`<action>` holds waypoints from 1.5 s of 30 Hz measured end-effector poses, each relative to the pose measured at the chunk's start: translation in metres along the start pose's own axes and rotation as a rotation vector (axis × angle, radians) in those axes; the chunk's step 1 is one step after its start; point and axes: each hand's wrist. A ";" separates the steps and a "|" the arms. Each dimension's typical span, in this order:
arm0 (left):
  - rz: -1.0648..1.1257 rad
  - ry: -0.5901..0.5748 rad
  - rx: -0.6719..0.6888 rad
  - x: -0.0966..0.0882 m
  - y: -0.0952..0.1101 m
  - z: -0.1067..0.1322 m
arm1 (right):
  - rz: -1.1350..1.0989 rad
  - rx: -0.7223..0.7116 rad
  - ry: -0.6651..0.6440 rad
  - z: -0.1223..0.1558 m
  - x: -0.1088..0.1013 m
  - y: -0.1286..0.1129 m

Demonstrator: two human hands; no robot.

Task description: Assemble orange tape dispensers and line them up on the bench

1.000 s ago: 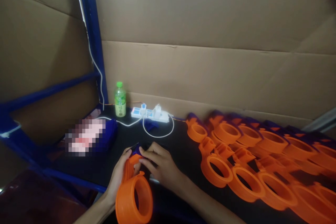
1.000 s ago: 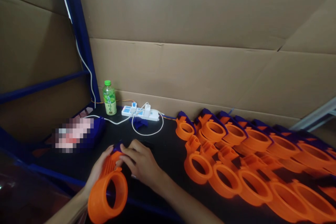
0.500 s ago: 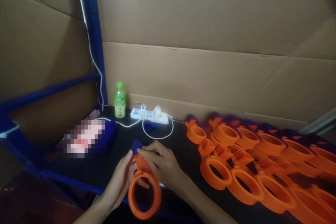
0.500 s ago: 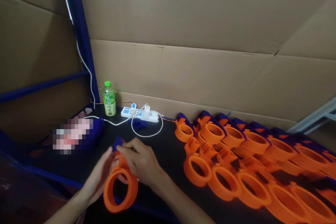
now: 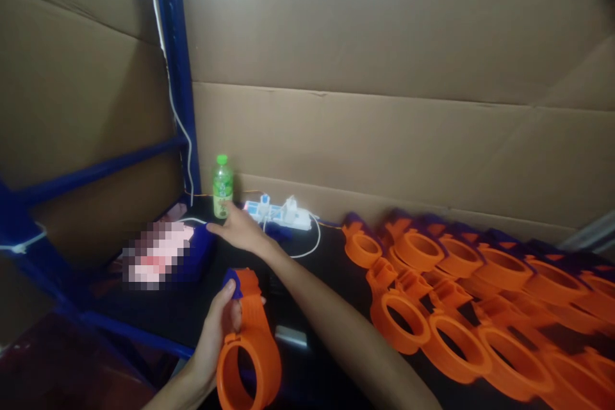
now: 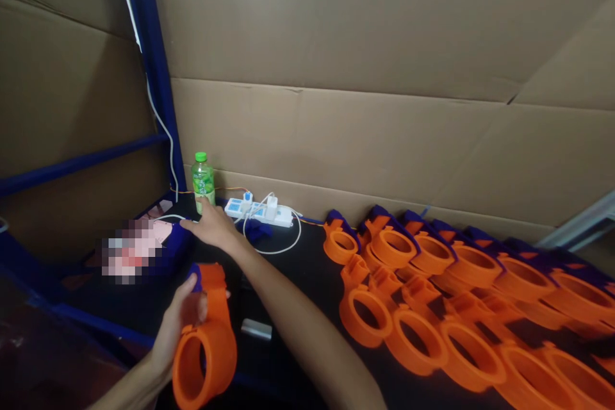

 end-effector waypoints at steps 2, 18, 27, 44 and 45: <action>-0.009 0.009 0.006 0.000 0.000 0.001 | 0.027 0.008 -0.009 -0.008 0.010 -0.003; -0.021 0.011 0.029 0.006 0.000 -0.001 | 0.178 -0.016 -0.020 -0.016 0.025 -0.009; -0.012 0.014 -0.002 0.005 -0.001 -0.001 | 0.199 -0.026 0.038 -0.014 0.025 -0.013; -0.165 0.088 0.317 -0.002 -0.003 0.000 | 0.639 -0.057 0.518 0.113 -0.095 -0.004; -0.171 0.091 0.326 -0.001 -0.003 0.001 | 0.670 -0.073 0.517 0.121 -0.094 -0.005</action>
Point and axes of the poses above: each hand's wrist, its own z-axis away from the middle knuckle, its own x-axis out of the palm, y = z × x, and after that the axes turned 3 degrees about x, right-handed
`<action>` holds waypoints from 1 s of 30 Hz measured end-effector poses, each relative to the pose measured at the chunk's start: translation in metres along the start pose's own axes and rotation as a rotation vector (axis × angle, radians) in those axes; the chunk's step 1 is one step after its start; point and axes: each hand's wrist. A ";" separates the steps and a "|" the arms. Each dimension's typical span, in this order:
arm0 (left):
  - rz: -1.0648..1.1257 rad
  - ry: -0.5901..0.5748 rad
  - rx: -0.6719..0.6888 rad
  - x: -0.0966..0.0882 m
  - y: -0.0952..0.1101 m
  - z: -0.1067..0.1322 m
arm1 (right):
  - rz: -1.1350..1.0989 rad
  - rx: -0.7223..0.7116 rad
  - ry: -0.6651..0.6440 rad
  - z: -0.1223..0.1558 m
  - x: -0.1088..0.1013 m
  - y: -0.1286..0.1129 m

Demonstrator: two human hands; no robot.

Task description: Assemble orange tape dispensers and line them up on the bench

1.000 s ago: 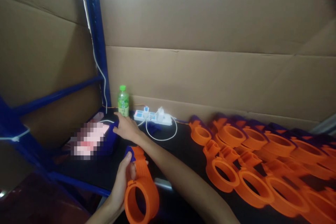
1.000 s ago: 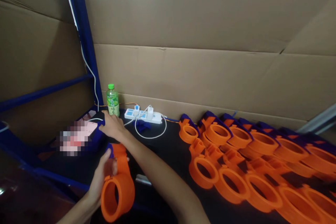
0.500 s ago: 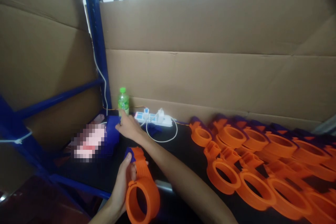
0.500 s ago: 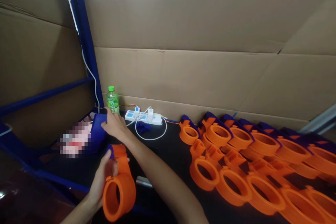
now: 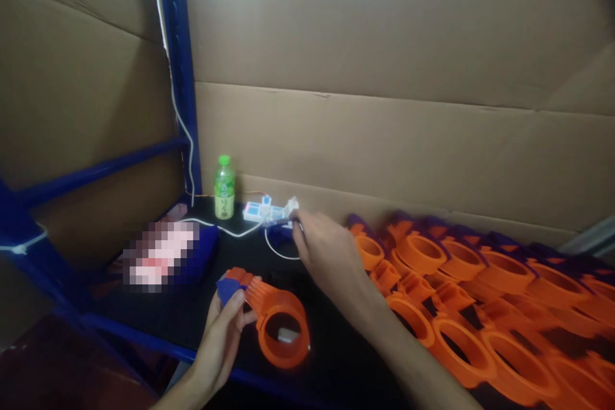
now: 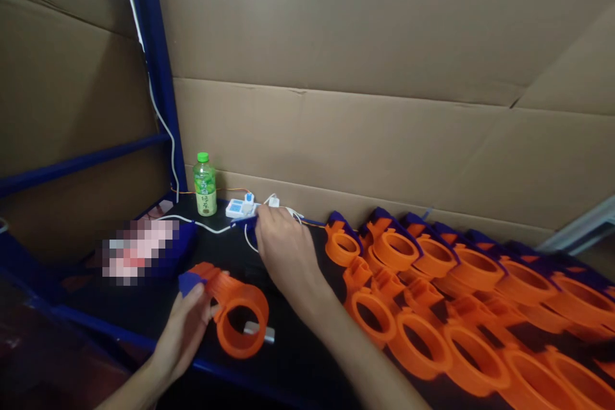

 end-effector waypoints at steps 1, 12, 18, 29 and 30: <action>-0.001 0.004 0.013 0.001 0.001 0.001 | 0.014 -0.024 -0.002 0.007 -0.003 -0.002; 0.000 0.009 0.057 -0.012 -0.009 -0.003 | -0.306 -0.442 -0.250 0.042 0.002 -0.041; 0.090 -0.015 0.016 -0.025 -0.017 -0.005 | -0.608 -0.437 -0.475 0.024 -0.004 -0.020; 0.091 -0.129 0.099 -0.020 -0.017 -0.002 | -0.799 -0.156 -0.589 0.022 -0.007 -0.007; 0.090 -0.139 0.114 -0.018 -0.016 -0.002 | -0.797 -0.126 -0.583 0.025 -0.007 -0.006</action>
Point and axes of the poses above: each hand's wrist, its own z-axis away from the middle knuckle, its own x-axis out of the palm, y = z × x, and after that the axes turned 3 degrees about x, right-handed
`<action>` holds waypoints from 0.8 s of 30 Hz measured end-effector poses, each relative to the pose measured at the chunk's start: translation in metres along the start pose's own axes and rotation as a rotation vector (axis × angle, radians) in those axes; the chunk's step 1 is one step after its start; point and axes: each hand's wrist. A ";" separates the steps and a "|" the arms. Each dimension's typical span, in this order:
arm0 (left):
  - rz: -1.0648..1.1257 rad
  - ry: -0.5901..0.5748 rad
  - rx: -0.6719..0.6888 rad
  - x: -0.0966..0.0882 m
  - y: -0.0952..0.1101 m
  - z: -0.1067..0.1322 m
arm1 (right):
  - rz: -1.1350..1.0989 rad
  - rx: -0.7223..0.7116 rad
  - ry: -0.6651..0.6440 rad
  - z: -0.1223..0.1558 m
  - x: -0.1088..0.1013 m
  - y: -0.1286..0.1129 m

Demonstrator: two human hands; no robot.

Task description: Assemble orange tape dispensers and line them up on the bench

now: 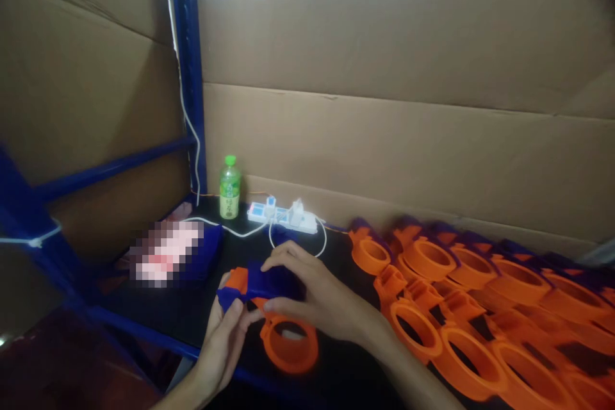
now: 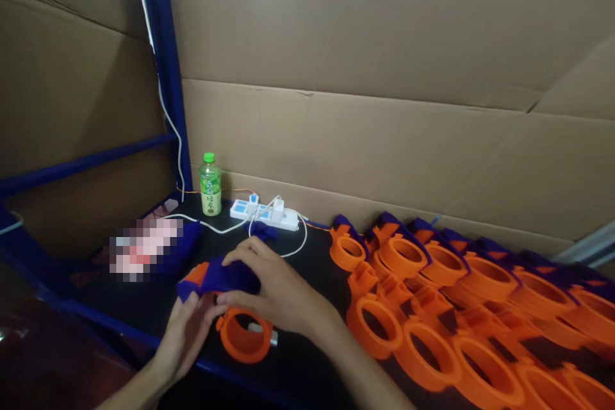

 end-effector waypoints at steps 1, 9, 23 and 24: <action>-0.004 -0.002 0.010 0.002 0.000 0.000 | -0.001 0.019 0.004 0.002 0.000 0.000; -0.048 0.055 -0.020 0.004 -0.001 0.002 | 0.066 0.103 -0.047 0.009 0.008 -0.001; -0.200 0.105 -0.047 -0.025 -0.012 0.013 | -0.495 0.286 0.184 0.020 0.037 0.012; -0.215 0.094 -0.038 -0.025 -0.010 0.013 | -0.567 0.296 0.191 0.019 0.040 0.015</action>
Point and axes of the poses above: each hand's wrist, its own z-axis away from the middle knuckle, its own x-axis out of the palm, y = z × x, and after that the axes turned 3 degrees about x, right-handed
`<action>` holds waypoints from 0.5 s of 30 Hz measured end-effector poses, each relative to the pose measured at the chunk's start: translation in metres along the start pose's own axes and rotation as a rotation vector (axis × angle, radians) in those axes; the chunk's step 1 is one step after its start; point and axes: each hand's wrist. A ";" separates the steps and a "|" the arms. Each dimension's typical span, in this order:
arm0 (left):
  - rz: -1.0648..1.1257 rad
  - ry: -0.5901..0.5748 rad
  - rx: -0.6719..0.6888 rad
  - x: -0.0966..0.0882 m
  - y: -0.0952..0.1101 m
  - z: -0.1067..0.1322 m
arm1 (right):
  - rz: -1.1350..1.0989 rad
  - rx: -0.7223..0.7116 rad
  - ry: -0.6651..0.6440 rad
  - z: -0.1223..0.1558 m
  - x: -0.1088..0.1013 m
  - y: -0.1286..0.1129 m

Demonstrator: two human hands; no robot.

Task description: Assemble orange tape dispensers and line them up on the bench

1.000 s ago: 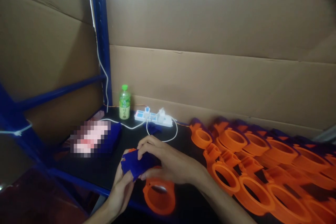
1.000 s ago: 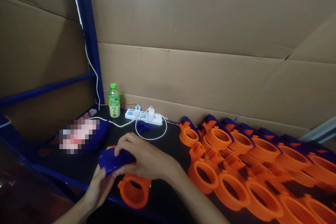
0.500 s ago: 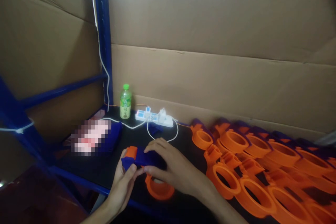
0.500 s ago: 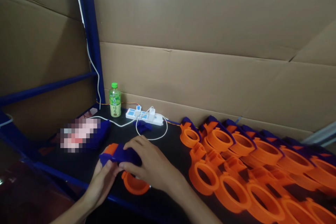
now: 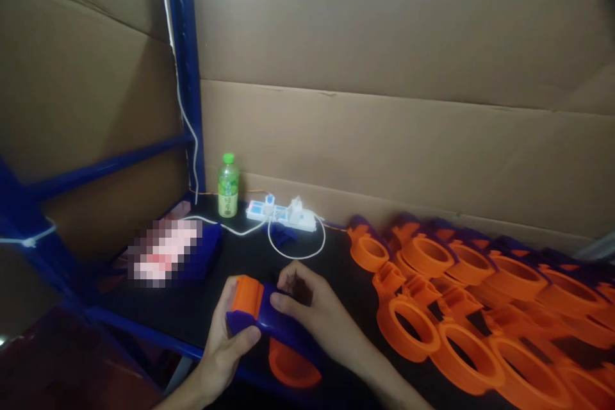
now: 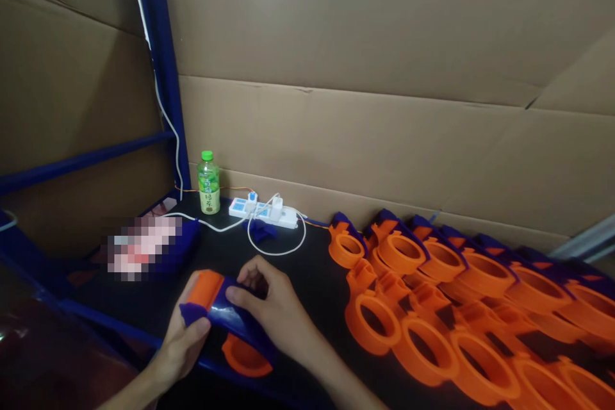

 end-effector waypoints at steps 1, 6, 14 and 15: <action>-0.015 -0.024 0.013 0.001 0.002 0.000 | -0.060 0.019 -0.005 0.000 0.001 0.003; -0.098 -0.235 0.081 0.012 0.020 0.002 | -0.207 0.135 -0.096 0.001 -0.001 0.008; -0.053 -0.253 0.066 0.004 0.008 0.000 | -0.275 0.241 -0.083 0.005 -0.006 0.001; -0.041 -0.232 0.054 0.001 0.005 -0.001 | -0.285 0.252 -0.081 0.006 -0.006 0.001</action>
Point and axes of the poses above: each hand's wrist, its own z-axis away from the middle knuckle, its own x-axis out of the palm, y = z × x, and after that the axes turned 3 degrees about x, right-handed
